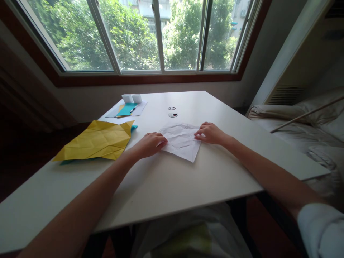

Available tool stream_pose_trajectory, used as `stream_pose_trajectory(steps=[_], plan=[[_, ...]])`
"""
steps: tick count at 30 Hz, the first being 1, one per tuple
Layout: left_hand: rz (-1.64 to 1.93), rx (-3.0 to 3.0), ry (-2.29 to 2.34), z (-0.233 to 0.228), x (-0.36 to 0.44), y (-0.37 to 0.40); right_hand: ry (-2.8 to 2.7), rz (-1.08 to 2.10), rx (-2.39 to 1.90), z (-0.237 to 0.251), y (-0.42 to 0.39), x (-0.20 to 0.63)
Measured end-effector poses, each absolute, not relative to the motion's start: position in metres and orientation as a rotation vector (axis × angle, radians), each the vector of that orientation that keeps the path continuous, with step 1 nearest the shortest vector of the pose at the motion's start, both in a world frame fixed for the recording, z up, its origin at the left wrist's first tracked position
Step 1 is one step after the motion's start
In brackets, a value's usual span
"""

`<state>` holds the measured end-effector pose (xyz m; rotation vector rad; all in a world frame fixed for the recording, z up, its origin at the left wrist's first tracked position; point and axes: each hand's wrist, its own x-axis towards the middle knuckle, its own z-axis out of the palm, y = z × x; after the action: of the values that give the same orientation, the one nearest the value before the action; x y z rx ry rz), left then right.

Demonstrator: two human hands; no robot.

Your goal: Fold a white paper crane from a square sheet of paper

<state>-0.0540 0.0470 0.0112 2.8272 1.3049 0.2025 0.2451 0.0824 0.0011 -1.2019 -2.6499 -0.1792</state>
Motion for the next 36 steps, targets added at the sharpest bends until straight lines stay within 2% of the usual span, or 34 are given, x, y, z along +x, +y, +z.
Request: stream_pose_trajectory(steps=[8,13,20,32,36], plan=[[0.121,2.788,1.594,0.007,-0.063,0.053,-2.735,0.118,-0.724,0.003,0.065,0.226],[0.083,2.695,1.63,0.0,-0.068,0.056,-2.775,0.252,-0.634,0.006,0.05,0.212],[0.094,2.695,1.556,-0.003,-0.066,0.057,-2.718,0.084,-0.948,-0.003,0.063,0.223],[0.102,2.681,1.585,-0.005,-0.083,0.066,-2.697,0.191,-1.074,-0.01,0.091,0.252],[0.146,2.688,1.657,-0.007,-0.084,0.068,-2.585,0.111,-1.222,-0.013,0.099,0.261]])
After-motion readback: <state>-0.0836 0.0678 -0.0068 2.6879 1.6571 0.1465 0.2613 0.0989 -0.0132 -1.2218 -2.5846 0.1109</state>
